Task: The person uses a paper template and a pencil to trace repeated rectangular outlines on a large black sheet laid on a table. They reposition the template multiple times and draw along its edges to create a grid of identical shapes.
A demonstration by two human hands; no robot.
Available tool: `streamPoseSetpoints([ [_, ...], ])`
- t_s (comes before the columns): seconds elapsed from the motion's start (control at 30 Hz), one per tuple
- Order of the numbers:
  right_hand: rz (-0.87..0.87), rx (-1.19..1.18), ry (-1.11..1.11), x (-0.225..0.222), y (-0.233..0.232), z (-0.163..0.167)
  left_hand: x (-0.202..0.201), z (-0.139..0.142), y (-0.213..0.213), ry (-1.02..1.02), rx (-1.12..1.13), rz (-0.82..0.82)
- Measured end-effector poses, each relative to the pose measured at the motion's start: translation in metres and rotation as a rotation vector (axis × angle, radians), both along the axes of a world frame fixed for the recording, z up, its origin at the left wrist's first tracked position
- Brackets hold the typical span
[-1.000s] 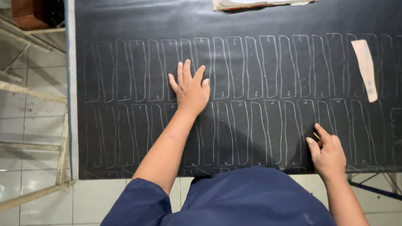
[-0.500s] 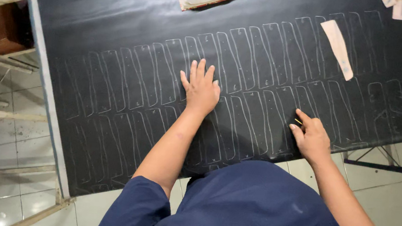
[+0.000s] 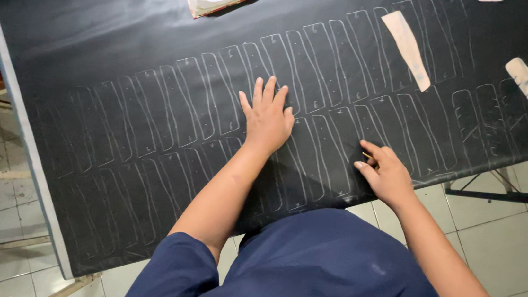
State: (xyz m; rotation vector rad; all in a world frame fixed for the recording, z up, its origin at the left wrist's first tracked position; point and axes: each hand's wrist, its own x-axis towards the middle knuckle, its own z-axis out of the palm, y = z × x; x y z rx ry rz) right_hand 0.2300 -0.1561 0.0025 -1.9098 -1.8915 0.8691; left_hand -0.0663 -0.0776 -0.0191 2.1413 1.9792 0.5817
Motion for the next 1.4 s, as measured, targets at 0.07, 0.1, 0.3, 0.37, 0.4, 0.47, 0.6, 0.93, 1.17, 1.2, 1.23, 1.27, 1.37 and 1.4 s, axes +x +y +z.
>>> streamPoseSetpoints([
  [0.07, -0.065, -0.079, 0.148, 0.009, 0.005, 0.0, 0.008, -0.005, 0.004, 0.021, 0.036, -0.002],
  [0.1, -0.059, -0.065, 0.166, 0.015, 0.008, 0.0, 0.012, -0.006, 0.006, 0.012, 0.027, 0.005],
  [0.3, 0.019, -0.04, 0.21, 0.065, 0.025, 0.004, 0.061, -0.002, 0.011, -0.083, 0.089, -0.026],
  [0.37, 0.021, -0.106, 0.214, 0.08, 0.029, 0.007, 0.081, 0.002, 0.012, -0.041, 0.074, -0.027],
  [0.4, 0.018, -0.149, 0.218, 0.088, 0.031, 0.008, 0.09, 0.002, 0.013, -0.014, 0.063, 0.004],
  [0.47, 0.011, -0.231, 0.225, 0.107, 0.035, 0.011, 0.102, 0.0, 0.017, 0.037, 0.044, 0.065],
  [0.6, 0.016, -0.25, 0.269, 0.145, 0.047, 0.013, 0.123, -0.011, 0.021, 0.068, 0.036, 0.173],
  [0.93, 0.109, -0.163, 0.297, 0.209, 0.059, 0.012, 0.198, -0.007, 0.034, 0.025, 0.06, 0.106],
  [1.17, 0.037, -0.195, 0.321, 0.226, 0.056, 0.009, 0.212, -0.01, 0.048, 0.047, 0.089, 0.072],
  [1.2, 0.03, -0.2, 0.314, 0.227, 0.056, 0.008, 0.215, -0.01, 0.051, -0.003, 0.084, 0.038],
  [1.23, 0.025, -0.203, 0.305, 0.226, 0.058, 0.007, 0.221, -0.009, 0.055, -0.054, 0.081, 0.005],
  [1.27, 0.021, -0.208, 0.293, 0.226, 0.059, 0.007, 0.227, -0.008, 0.059, -0.107, 0.076, -0.026],
  [1.37, 0.019, -0.205, 0.244, 0.222, 0.064, 0.011, 0.242, 0.001, 0.068, -0.046, 0.014, -0.145],
  [1.4, -0.005, -0.213, 0.263, 0.219, 0.066, 0.013, 0.246, 0.004, 0.069, -0.022, 0.01, -0.148],
])
